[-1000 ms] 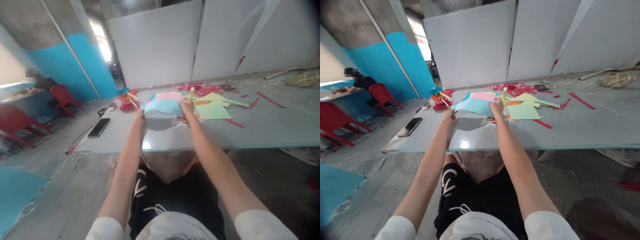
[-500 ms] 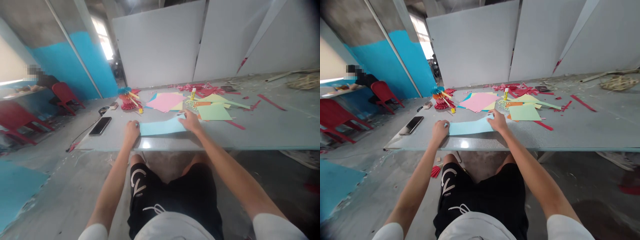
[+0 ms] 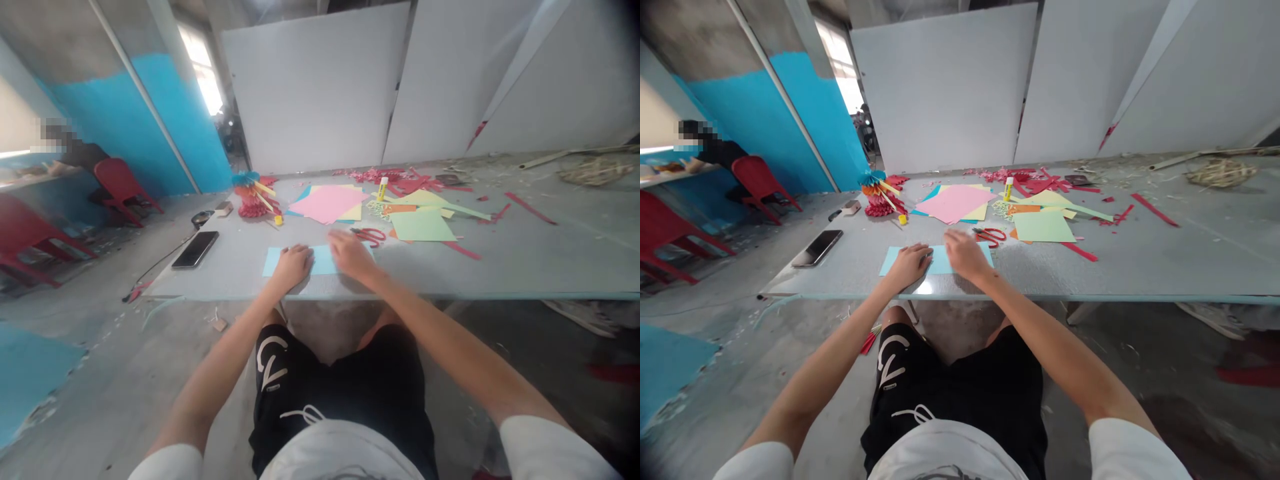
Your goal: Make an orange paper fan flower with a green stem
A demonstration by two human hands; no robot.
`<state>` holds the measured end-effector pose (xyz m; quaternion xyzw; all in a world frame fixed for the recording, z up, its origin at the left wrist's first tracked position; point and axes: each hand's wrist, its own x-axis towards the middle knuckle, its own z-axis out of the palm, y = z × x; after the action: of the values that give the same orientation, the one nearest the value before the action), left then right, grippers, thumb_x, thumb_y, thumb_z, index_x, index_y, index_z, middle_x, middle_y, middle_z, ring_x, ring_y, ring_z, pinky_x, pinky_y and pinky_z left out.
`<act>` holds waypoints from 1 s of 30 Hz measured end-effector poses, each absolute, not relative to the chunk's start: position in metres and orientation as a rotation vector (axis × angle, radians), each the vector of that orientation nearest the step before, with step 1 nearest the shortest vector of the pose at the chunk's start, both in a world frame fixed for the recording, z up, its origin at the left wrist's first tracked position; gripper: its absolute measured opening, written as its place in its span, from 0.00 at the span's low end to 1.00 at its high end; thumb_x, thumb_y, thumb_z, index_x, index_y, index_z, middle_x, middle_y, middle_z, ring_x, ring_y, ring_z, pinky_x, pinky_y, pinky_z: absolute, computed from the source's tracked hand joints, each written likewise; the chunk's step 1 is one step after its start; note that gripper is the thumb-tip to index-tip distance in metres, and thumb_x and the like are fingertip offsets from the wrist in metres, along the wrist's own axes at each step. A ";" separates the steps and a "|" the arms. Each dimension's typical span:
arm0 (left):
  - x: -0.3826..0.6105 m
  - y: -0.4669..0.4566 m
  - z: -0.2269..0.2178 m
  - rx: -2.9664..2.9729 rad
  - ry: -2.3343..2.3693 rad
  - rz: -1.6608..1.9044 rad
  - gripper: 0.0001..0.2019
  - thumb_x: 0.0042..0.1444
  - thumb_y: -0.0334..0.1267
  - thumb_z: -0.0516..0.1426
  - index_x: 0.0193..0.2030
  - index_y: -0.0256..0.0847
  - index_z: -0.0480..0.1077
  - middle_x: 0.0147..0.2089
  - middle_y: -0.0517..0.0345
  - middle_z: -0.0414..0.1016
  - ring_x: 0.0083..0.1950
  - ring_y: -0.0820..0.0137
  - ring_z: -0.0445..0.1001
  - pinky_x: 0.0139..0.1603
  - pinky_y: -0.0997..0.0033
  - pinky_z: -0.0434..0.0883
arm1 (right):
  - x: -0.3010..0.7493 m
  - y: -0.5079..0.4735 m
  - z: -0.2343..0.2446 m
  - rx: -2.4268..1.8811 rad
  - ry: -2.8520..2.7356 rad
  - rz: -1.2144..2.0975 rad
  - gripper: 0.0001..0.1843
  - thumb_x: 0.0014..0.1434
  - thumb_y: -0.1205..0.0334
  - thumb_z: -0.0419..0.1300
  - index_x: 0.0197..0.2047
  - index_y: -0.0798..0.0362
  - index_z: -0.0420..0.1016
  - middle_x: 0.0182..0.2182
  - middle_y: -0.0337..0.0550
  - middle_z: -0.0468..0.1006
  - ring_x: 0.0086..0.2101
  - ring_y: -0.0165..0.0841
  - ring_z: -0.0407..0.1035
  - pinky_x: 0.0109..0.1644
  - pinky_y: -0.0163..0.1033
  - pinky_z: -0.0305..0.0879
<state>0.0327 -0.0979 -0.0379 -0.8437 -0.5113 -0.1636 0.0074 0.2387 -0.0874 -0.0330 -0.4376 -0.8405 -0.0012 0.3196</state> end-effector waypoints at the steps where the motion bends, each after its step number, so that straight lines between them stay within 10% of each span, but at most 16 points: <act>1: 0.032 -0.097 -0.038 -2.640 -1.608 -0.519 0.16 0.68 0.36 0.49 0.55 0.40 0.75 0.60 0.44 0.77 0.66 0.55 0.70 0.67 0.50 0.63 | 0.225 -0.090 -0.032 -1.104 -2.268 0.110 0.21 0.71 0.66 0.45 0.59 0.57 0.73 0.58 0.57 0.76 0.59 0.41 0.68 0.64 0.46 0.60; 8: 0.029 -0.096 -0.038 -2.607 -1.672 -0.485 0.17 0.62 0.29 0.49 0.50 0.39 0.77 0.60 0.44 0.76 0.62 0.56 0.73 0.67 0.54 0.64 | 0.180 -0.095 -0.027 -1.228 -2.330 0.335 0.20 0.75 0.60 0.42 0.57 0.56 0.72 0.51 0.55 0.81 0.49 0.41 0.76 0.51 0.39 0.64; 30: 0.018 -0.105 -0.044 -2.328 -1.983 -0.376 0.28 0.71 0.49 0.43 0.67 0.30 0.64 0.72 0.31 0.61 0.75 0.49 0.57 0.73 0.46 0.53 | 0.235 -0.095 -0.048 -1.560 -2.233 0.012 0.20 0.72 0.63 0.44 0.52 0.58 0.76 0.50 0.59 0.82 0.50 0.45 0.76 0.52 0.42 0.65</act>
<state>0.0178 -0.1055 -0.0439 -0.7553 -0.6432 -0.1220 0.0301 0.2348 -0.0952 -0.0476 -0.5603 -0.8019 0.0045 0.2075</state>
